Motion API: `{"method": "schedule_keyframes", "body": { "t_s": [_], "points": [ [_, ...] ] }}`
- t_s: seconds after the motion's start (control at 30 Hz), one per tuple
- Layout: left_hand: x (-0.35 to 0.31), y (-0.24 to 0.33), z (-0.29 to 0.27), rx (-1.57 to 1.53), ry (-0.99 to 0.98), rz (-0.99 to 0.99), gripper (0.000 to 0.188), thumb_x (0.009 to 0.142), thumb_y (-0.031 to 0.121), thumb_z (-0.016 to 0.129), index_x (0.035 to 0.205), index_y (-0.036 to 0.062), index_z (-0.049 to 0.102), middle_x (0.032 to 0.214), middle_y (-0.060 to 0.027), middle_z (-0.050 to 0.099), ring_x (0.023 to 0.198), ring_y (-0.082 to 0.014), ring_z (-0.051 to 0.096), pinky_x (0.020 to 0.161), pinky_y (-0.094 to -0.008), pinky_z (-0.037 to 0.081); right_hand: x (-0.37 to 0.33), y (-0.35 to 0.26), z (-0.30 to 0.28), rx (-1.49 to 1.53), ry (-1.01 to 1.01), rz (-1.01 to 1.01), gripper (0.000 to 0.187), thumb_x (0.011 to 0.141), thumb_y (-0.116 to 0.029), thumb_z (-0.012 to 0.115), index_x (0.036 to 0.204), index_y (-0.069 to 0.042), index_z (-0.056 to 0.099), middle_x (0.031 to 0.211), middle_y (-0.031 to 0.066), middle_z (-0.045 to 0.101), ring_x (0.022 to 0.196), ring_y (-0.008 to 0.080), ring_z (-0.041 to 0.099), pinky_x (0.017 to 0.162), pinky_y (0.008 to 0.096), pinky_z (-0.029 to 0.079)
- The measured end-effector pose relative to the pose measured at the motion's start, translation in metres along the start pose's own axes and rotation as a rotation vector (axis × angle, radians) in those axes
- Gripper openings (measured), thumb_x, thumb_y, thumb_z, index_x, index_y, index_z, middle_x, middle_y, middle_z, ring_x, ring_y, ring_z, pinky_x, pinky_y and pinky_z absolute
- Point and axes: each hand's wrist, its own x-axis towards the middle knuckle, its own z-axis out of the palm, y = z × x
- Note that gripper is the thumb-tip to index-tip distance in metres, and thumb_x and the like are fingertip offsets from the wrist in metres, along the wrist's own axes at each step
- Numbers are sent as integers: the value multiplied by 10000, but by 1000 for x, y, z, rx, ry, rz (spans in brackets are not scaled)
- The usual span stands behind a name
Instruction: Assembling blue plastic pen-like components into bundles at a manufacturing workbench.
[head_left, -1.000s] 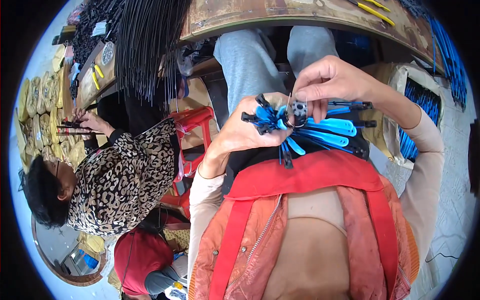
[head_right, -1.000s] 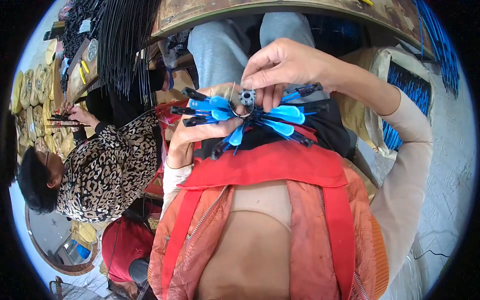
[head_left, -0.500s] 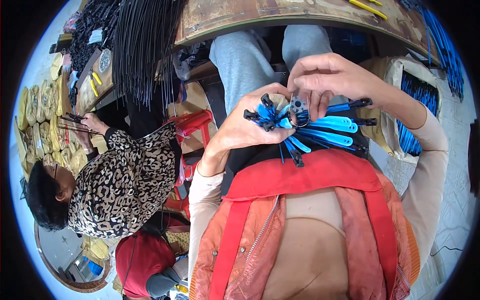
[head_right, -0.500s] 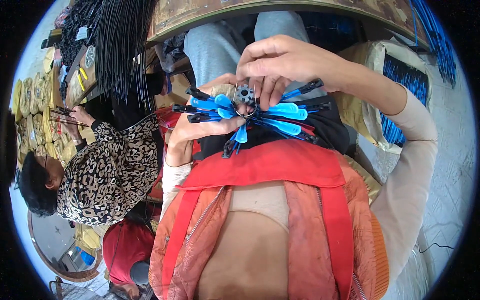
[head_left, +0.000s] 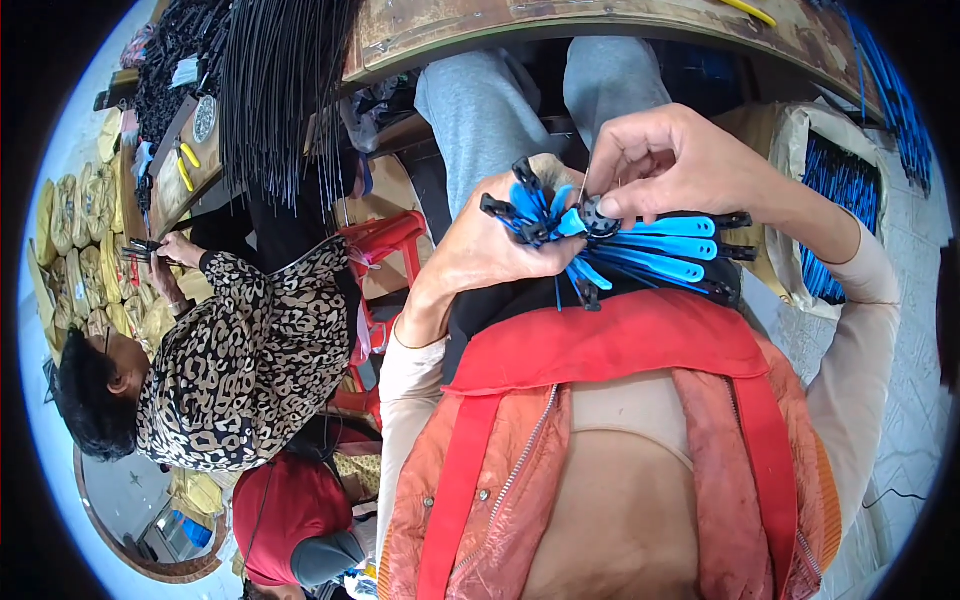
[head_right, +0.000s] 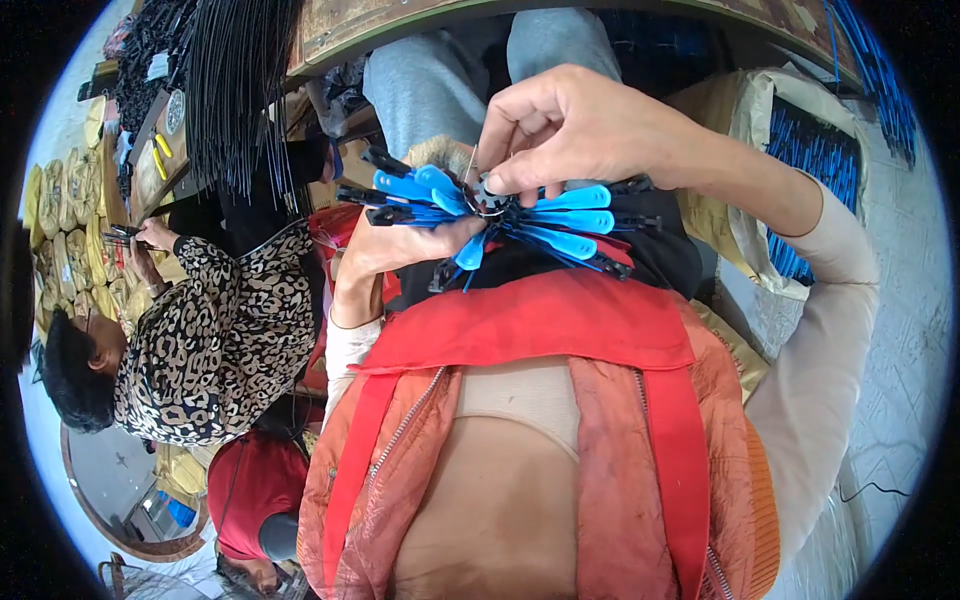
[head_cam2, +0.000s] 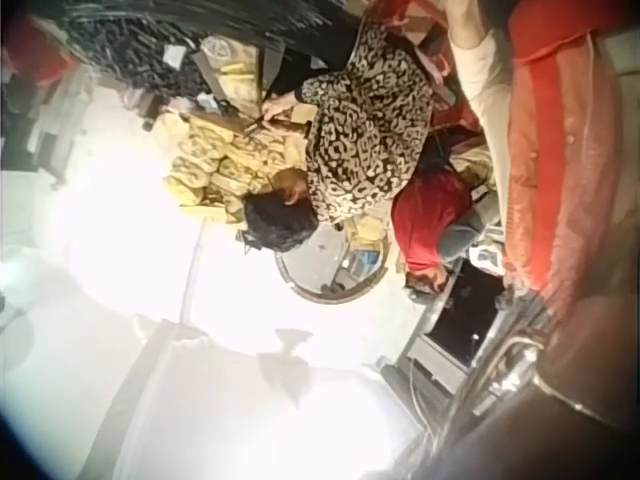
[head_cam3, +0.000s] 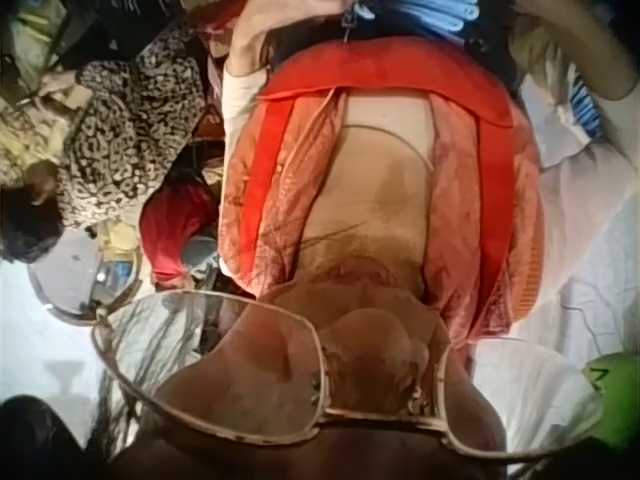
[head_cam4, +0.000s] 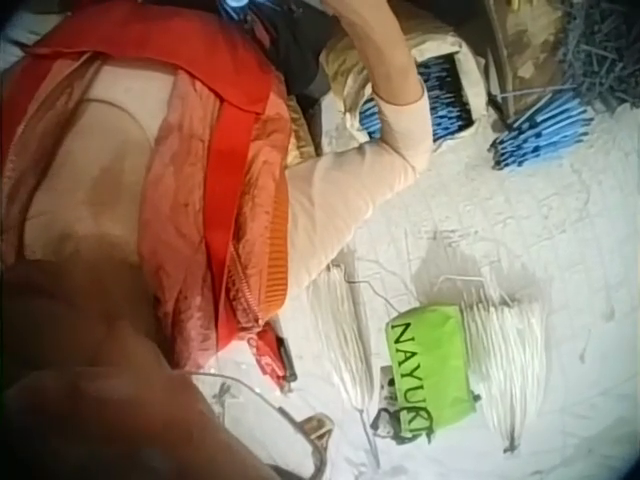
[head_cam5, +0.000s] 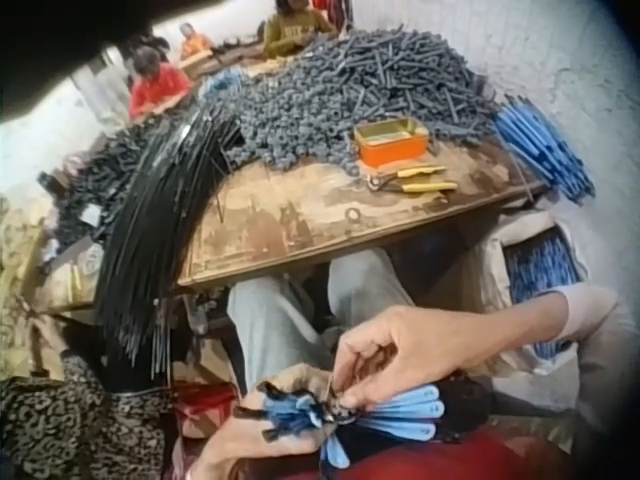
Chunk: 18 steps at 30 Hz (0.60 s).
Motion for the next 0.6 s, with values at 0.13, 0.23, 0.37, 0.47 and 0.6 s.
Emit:
{"method": "schedule_keyframes", "body": {
  "t_s": [0.13,0.23,0.37,0.47,0.6],
  "points": [
    [-2,-8,4,92,22,35,270,682,53,750,891,37,580,766,-8,589,708,-79,543,619,-267,475,-2,3,1,7,11,-30,172,823,-113,759,938,-7,686,817,26,682,730,65,638,608,203,504],
    [-2,-3,6,-145,50,-74,282,677,53,755,899,38,582,772,-7,593,706,-77,548,621,-261,479,1,10,0,23,23,-48,171,821,-114,763,938,-10,694,815,19,683,737,55,634,616,197,499],
    [7,-7,-2,-50,92,-38,301,675,61,762,919,37,588,781,-5,597,706,-72,550,627,-255,483,10,3,-11,10,20,-49,152,821,-95,760,929,-9,696,834,27,687,760,59,635,656,197,499],
    [15,-12,-9,-116,84,-39,305,669,65,771,921,38,601,778,-3,600,705,-65,551,628,-254,483,23,11,-17,88,-27,-185,140,815,-73,758,921,-5,697,867,39,688,803,63,634,700,211,500],
    [22,-24,-17,-8,91,7,249,677,80,785,858,42,619,711,16,594,662,-58,532,583,-241,446,40,3,-27,-55,-70,-234,142,807,-63,762,911,6,694,891,51,688,836,86,637,740,242,502]
  ]
}}
